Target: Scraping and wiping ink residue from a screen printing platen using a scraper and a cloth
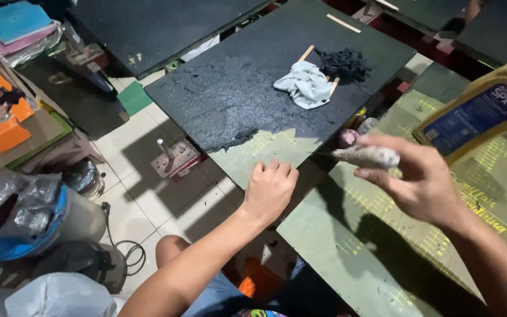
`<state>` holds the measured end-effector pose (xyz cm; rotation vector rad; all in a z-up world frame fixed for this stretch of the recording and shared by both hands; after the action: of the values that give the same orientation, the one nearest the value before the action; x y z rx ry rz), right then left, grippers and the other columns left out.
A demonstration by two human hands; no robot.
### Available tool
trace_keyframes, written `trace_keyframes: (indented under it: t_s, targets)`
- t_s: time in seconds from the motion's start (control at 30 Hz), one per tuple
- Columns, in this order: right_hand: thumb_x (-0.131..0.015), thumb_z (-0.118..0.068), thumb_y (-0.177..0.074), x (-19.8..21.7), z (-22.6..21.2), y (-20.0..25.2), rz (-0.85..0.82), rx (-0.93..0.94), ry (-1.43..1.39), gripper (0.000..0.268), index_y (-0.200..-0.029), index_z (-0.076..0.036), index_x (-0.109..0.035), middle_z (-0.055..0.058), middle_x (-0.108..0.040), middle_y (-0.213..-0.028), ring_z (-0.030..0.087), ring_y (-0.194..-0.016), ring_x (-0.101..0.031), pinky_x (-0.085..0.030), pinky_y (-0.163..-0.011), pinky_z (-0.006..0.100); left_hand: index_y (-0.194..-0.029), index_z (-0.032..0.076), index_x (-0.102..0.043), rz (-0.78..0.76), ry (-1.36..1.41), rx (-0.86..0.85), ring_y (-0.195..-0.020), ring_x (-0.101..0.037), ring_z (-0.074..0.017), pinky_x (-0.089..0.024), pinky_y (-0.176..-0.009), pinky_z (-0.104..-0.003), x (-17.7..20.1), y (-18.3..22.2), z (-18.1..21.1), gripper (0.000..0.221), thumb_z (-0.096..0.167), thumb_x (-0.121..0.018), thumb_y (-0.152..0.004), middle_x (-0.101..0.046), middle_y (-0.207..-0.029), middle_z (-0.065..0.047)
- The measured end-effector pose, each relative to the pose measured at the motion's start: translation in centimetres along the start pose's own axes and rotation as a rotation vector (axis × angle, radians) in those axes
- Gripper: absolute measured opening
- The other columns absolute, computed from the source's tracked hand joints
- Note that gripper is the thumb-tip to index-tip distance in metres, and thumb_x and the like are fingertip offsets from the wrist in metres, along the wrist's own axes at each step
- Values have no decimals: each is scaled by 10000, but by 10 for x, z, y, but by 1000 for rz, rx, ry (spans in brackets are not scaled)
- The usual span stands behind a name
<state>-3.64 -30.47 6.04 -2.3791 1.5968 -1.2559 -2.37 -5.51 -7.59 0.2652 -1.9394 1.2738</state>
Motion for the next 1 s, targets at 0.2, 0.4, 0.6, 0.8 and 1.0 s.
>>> trace_keyframes:
  t_s: [0.2,0.4,0.6,0.8,1.0]
  targets:
    - [-737,-158,-806,14,40,78,0,-269,281,456,-1259,-203,-709,50,-779,-1241,203,-1018,-774,-633,-818,362,-659,174,-428,44,-92,-45,-559,-388,-145,-300,-553,-281,15,-3,-5,255,-47,-554,-676,-397,-600,13]
    - [-818,-161,-800,-3,54,116,208,-451,188,374,-1163,-95,-760,41,-793,-1099,132,-942,-725,-522,-854,259,-958,76,-658,-217,489,185,-707,-681,-308,-511,-563,-447,0,4,-38,150,185,-601,-1045,-706,-820,-86]
    - [-786,-346,-796,0,57,126,-24,-769,346,417,-1147,-136,-705,6,-808,-1093,177,-935,-761,-577,-864,338,-1249,86,-646,-331,363,118,-1009,-634,-345,-447,-833,-475,14,-3,-18,475,379,-787,-903,-665,-1078,-125]
    - [-560,-602,-825,-7,30,95,-416,-844,768,567,-1367,-441,-527,-87,-668,-1380,210,-1202,-714,-642,-950,473,-650,149,-579,-19,96,38,-608,-507,-235,-353,-667,-367,-15,-18,9,270,-109,-659,-644,-515,-625,-24]
    - [-527,-534,-889,-6,50,90,-451,-664,944,550,-1383,-296,-481,75,-727,-1186,287,-1102,-689,-587,-917,454,-699,169,-497,-11,3,37,-600,-519,-198,-384,-577,-329,-21,-21,13,239,46,-691,-765,-507,-633,10]
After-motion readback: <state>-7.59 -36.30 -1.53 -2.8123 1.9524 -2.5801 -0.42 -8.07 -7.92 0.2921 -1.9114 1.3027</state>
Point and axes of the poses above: each hand's wrist, its own y-axis away from the middle knuckle, its own x-axis out of the back of the hand, z = x × y, the point moved 1 cm from there along -y, towards the middle knuckle
